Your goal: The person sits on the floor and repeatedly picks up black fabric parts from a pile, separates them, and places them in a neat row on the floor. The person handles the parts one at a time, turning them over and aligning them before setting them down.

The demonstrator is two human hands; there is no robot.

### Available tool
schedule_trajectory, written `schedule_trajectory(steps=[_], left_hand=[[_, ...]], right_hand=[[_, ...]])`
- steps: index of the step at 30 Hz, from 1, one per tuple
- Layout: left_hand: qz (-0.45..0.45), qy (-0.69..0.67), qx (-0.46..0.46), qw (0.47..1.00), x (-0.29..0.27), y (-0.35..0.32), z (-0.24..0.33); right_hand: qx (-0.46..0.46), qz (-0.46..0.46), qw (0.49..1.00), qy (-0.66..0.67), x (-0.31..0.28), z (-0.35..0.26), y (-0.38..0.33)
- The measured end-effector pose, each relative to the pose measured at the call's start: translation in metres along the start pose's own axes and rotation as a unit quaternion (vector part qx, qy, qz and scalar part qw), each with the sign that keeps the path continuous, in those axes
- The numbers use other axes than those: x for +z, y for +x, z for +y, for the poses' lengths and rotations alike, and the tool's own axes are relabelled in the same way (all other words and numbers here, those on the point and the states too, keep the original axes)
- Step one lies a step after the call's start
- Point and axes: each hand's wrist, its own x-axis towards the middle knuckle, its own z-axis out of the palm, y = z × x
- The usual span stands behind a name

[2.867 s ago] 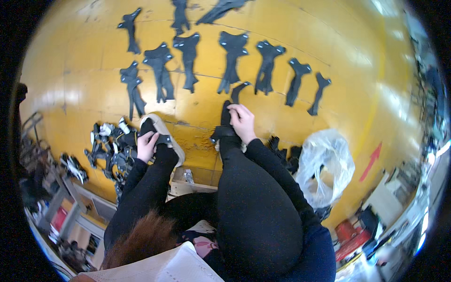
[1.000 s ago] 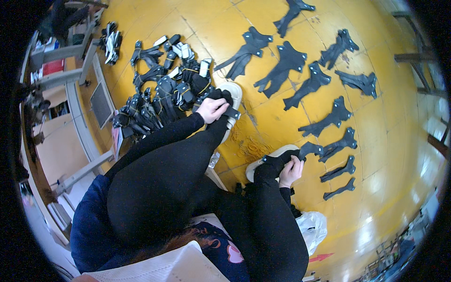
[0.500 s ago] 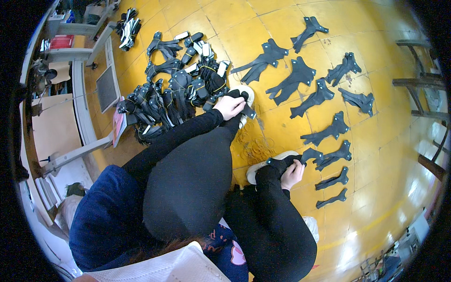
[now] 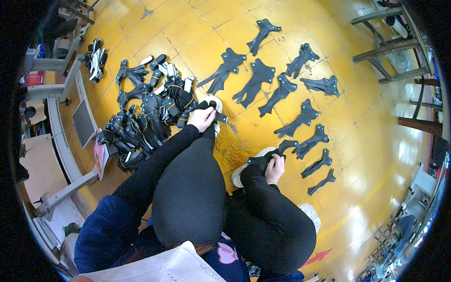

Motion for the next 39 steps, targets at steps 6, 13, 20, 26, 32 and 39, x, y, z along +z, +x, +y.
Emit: schedule_trajectory(steps=[6, 13, 20, 26, 32, 39], left_hand=[[-0.024, 0.01, -0.028, 0.999, -0.001, 0.0, -0.001], [-0.014, 0.008, -0.022, 1.0, 0.006, 0.001, -0.011], [-0.019, -0.005, -0.034, 0.999, 0.008, 0.001, -0.013], [-0.02, 0.0, -0.04, 0.999, 0.008, 0.0, -0.016], [-0.015, 0.007, -0.04, 0.999, 0.008, 0.0, -0.014], [0.005, 0.008, -0.004, 1.0, 0.007, 0.001, -0.013]], right_hand=[[0.007, -0.006, 1.0, 0.002, 0.003, 0.005, -0.001], [-0.031, 0.016, 0.999, -0.004, 0.003, 0.002, 0.003], [0.012, -0.005, 1.0, 0.002, 0.0, 0.001, 0.001], [-0.029, 0.011, 1.0, -0.003, 0.001, -0.001, 0.003], [-0.025, 0.008, 1.0, -0.004, 0.0, -0.002, 0.003], [-0.009, 0.001, 1.0, 0.005, 0.0, -0.002, 0.002]])
